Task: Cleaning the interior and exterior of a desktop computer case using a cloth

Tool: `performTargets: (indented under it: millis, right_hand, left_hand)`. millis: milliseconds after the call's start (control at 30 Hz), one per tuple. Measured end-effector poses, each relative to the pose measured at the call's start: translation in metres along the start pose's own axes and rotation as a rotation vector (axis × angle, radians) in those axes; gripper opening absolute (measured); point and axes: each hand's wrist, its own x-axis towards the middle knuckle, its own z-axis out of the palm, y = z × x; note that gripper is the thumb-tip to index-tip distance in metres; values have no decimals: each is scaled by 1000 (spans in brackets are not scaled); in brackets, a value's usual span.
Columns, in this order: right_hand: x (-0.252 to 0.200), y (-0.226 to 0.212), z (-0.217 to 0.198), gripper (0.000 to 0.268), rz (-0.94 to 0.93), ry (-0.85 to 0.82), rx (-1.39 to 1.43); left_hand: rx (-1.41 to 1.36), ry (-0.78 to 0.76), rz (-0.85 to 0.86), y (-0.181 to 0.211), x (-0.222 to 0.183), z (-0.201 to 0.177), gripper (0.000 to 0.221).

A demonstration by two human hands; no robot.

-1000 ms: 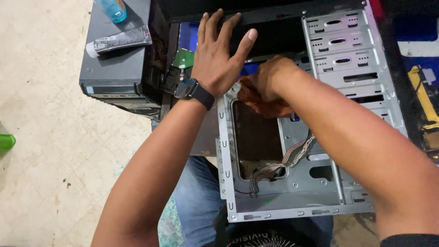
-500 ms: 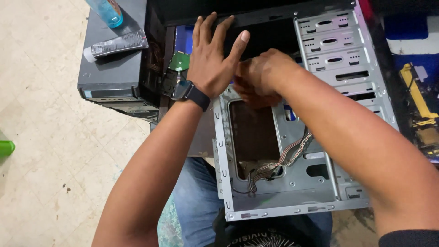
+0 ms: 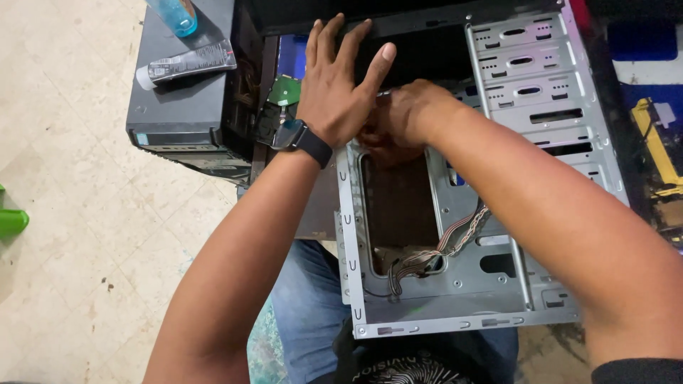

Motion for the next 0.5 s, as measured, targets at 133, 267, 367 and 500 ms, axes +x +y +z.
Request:
performTargets:
  millis: [133, 267, 367, 500]
  right_hand:
    - [27, 7, 23, 73, 106, -194, -23]
    - [19, 8, 13, 87, 218, -300, -127]
    - [6, 12, 5, 108, 194, -244, -141]
    - [11, 8, 9, 57, -6, -45, -43]
  left_hand:
    - [14, 2, 12, -2, -1, 2, 71]
    - [25, 15, 8, -1, -1, 0, 72]
    - [17, 1, -2, -1, -1, 1, 74]
    - [21, -10, -14, 0, 1, 0, 73]
